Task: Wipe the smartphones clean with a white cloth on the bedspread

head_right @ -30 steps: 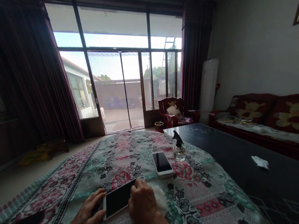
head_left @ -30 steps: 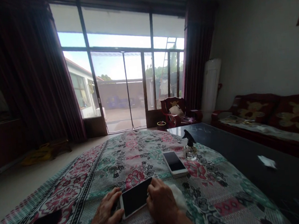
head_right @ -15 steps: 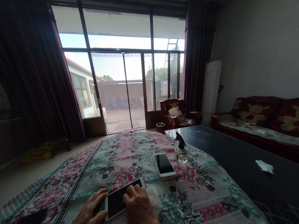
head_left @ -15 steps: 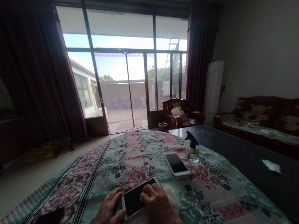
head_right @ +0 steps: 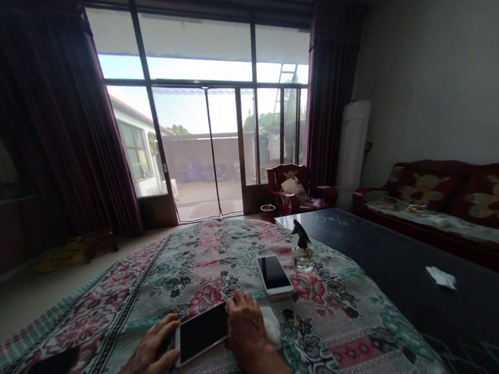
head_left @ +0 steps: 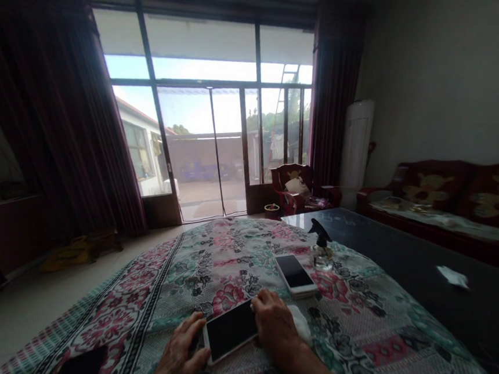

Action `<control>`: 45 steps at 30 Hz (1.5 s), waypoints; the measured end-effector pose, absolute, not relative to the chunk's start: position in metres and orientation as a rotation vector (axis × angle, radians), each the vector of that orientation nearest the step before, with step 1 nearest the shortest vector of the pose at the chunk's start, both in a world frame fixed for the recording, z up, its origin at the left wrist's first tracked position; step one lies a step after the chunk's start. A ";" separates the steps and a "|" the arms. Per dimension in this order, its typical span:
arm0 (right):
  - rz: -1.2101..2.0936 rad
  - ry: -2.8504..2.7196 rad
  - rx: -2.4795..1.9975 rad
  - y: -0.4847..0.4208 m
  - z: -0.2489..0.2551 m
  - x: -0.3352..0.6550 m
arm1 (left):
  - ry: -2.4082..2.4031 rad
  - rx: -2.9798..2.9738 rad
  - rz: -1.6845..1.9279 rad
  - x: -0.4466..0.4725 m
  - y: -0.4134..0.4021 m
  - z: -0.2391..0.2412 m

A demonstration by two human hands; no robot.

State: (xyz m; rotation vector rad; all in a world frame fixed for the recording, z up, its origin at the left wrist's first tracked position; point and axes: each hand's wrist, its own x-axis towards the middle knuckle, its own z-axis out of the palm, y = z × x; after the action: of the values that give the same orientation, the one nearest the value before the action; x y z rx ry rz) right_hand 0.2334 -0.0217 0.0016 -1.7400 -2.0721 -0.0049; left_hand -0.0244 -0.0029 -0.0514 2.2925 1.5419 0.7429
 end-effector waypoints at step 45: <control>-0.075 -2.397 -1.364 -0.039 -0.006 0.187 | 1.570 2.259 0.644 -0.016 -0.016 -0.034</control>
State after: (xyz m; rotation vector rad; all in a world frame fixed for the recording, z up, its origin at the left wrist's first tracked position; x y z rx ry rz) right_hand 0.1869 -0.0390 -0.0060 -1.3639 -2.3971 -0.0754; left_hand -0.0158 -0.0160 -0.0342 2.2587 1.5698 0.6437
